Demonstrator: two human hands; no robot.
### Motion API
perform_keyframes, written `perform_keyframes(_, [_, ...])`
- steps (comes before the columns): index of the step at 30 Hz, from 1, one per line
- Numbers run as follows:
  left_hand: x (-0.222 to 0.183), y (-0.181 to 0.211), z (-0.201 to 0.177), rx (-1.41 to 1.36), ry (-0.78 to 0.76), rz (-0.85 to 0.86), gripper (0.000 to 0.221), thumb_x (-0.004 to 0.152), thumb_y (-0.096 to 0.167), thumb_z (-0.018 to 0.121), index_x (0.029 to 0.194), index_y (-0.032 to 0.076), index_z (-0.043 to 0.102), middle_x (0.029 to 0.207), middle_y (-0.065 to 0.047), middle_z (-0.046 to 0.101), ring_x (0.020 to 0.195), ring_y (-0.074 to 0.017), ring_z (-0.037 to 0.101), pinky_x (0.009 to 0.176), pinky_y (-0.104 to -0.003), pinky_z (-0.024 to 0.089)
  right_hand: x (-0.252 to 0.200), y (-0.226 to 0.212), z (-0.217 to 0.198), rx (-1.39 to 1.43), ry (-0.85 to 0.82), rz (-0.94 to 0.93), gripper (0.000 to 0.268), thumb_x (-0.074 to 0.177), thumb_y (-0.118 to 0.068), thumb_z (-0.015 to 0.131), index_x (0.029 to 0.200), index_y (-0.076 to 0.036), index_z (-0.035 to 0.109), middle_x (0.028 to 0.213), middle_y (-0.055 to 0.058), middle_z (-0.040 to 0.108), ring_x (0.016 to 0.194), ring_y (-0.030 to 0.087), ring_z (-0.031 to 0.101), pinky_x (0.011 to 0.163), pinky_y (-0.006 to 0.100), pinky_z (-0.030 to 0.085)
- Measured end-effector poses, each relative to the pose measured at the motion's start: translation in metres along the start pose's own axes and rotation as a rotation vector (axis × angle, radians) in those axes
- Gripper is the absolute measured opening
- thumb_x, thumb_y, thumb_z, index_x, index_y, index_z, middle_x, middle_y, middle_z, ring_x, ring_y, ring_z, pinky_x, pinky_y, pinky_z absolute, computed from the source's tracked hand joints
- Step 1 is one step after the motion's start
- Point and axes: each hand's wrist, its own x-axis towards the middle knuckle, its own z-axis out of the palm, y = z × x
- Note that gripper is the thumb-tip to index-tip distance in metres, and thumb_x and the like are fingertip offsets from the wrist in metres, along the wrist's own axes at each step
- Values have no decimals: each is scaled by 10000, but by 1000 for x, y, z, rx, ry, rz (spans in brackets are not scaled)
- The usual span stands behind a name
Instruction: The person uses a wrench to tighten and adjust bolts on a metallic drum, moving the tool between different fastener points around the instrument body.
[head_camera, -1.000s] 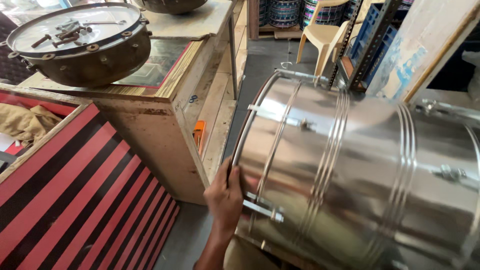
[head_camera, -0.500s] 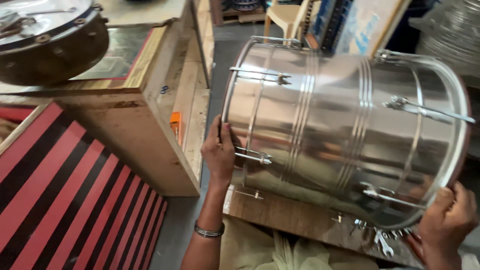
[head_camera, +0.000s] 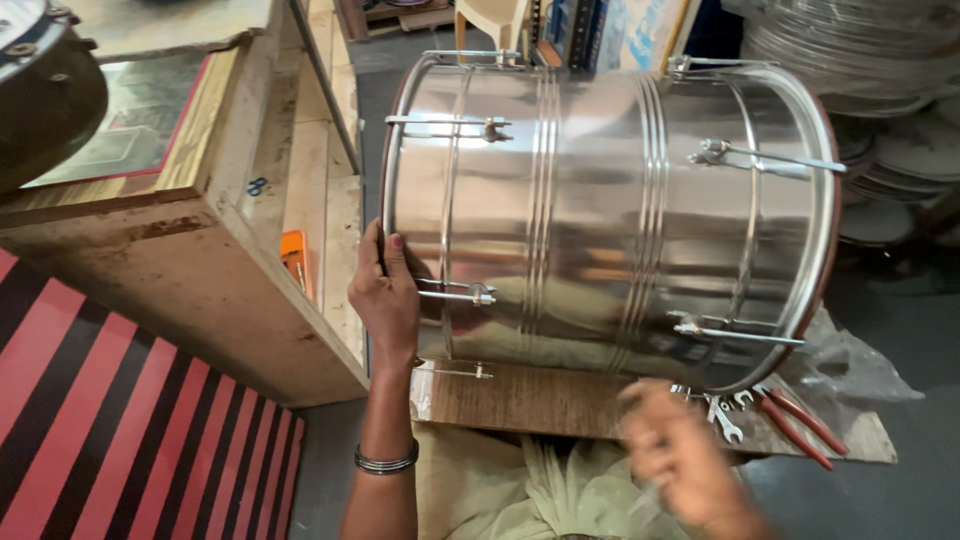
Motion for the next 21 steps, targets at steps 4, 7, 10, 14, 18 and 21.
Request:
perform_keyframes(4, [0,4,-2,-29,-7,-25,279,1077,139,592,1321,9,637,760,-93,702,639,-151,678,564,-326,516,4,88,26,30,-145,279,248,973,-297,578,1101,-85,568,688,35,534,511,110,432,433,284,359])
perform_keyframes(7, [-3,9,-4,-43,-13,-67,300,1066,129,582,1343,21,620,872,-118,722,718,-172,697,641,-333,537,-3,109,20,-236,-204,327,238,1014,-295,579,1085,-71,542,753,53,606,617,152,548,525,311,449])
perform_keyframes(10, [-7,11,-8,72,37,128,353,1073,118,592,1410,12,575,1247,-194,666,1096,-283,641,924,-398,519,-5,109,14,-757,-374,-113,246,1094,-284,594,1097,-39,621,836,-23,622,760,59,536,671,235,460])
perform_keyframes(14, [-12,11,-5,233,15,414,272,1043,178,684,1296,77,678,1549,-185,530,1482,-382,448,1247,-500,368,-20,94,23,-840,-327,-136,210,1062,-250,621,1099,-44,605,738,-26,510,691,55,475,617,243,420])
perform_keyframes(18, [-23,10,-1,246,-95,501,184,1006,216,717,1158,113,736,1496,-141,570,1457,-379,455,1249,-491,299,-28,80,35,-879,-286,-54,242,1023,-238,634,1196,-84,563,696,-18,545,660,59,489,594,242,406])
perform_keyframes(21, [-28,4,-7,288,-178,568,167,888,260,804,986,139,744,1439,-100,612,1397,-321,500,1243,-532,201,-31,71,37,-827,-384,-55,244,1050,-235,594,1230,-78,543,726,-22,591,687,57,536,624,232,435])
